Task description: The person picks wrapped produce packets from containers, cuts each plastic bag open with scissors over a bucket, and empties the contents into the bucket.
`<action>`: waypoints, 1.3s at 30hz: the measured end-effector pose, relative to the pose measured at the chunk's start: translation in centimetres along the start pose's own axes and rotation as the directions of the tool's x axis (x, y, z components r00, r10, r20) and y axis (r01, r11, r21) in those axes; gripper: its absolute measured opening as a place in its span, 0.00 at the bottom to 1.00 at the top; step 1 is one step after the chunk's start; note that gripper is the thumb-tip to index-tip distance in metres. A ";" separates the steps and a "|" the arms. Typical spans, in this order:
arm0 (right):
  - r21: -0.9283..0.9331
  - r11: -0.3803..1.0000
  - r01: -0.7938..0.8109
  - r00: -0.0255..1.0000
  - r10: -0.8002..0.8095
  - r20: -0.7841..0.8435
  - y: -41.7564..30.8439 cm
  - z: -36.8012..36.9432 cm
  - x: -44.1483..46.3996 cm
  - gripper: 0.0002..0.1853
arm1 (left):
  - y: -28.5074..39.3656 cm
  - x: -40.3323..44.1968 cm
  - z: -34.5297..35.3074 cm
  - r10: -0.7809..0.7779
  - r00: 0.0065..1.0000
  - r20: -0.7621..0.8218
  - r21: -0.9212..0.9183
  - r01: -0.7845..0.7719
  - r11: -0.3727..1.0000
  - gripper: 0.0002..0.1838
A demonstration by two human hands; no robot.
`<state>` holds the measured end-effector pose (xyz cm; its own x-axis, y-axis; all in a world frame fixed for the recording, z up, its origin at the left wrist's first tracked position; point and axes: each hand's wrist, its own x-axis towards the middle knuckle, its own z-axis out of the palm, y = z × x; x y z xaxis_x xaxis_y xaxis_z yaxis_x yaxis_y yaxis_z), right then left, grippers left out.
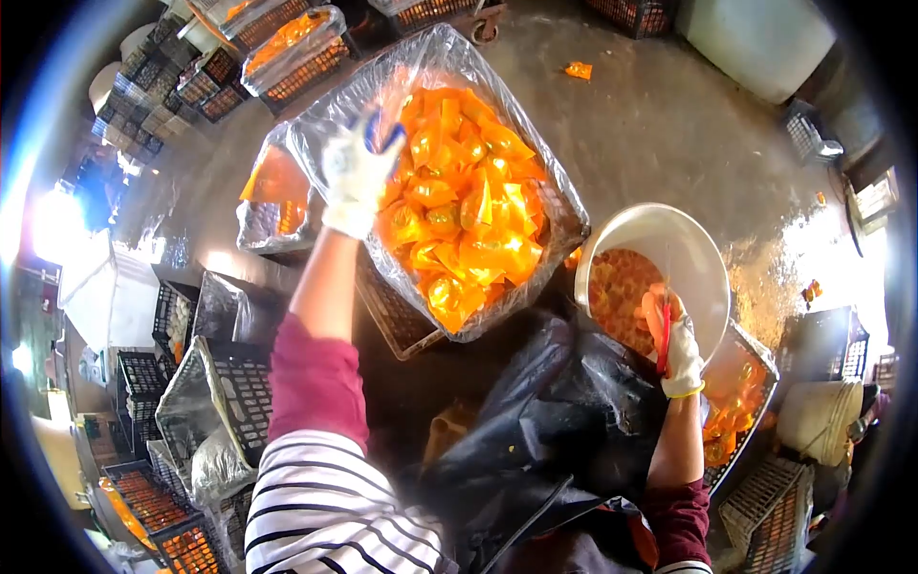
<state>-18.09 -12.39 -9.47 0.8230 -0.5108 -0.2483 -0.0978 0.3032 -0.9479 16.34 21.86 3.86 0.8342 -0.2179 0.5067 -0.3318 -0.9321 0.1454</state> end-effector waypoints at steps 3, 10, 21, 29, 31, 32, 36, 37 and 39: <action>0.023 1.000 -0.005 0.999 0.004 0.049 -0.4 0.1 0.5 0.26 | -6.1 1.5 2.7 0.349 0.926 -0.141 0.523 -0.230 0.821 0.26; 0.135 0.979 -0.153 0.986 0.161 -0.046 0.0 -0.2 0.5 0.21 | -7.4 4.5 -1.6 0.233 0.972 -0.006 0.381 -0.214 0.899 0.12; 0.346 0.916 -0.202 0.974 0.224 -0.024 -0.5 0.8 0.4 0.15 | -10.1 5.9 -11.0 -0.095 0.972 -0.217 -0.147 0.064 0.987 0.15; 0.235 0.958 -0.165 0.976 0.192 -0.098 -0.1 0.7 0.2 0.17 | -3.0 2.4 -0.7 0.112 0.943 0.313 0.501 -0.264 0.824 0.47; 0.121 0.980 -0.159 0.982 0.169 -0.080 -0.4 0.6 0.1 0.17 | -5.1 3.1 2.7 0.021 0.904 0.428 0.442 -0.230 0.867 0.38; 0.070 0.986 -0.149 0.987 0.153 -0.051 -0.6 0.6 0.2 0.18 | -5.9 3.9 3.3 0.004 0.879 0.478 0.343 -0.191 0.920 0.33; 0.096 0.980 -0.172 0.985 0.172 0.007 0.0 0.3 0.5 0.19 | -5.3 2.7 0.9 -0.175 0.860 0.479 -0.432 0.404 0.806 0.16; 0.163 0.969 -0.187 0.982 0.190 0.000 0.2 0.2 0.5 0.19 | -4.0 2.2 -1.8 -0.142 0.880 0.454 -0.581 0.413 0.701 0.15; 0.086 0.984 -0.158 0.987 0.155 0.046 0.2 0.0 0.5 0.19 | -2.6 2.8 -5.9 -0.127 0.926 0.356 -0.742 0.363 0.564 0.13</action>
<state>-17.70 -12.62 -9.81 0.8227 -0.4203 -0.3828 -0.1783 0.4486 -0.8758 16.98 25.33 9.91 0.9712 -0.1868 0.1480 -0.2116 -0.3897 0.8963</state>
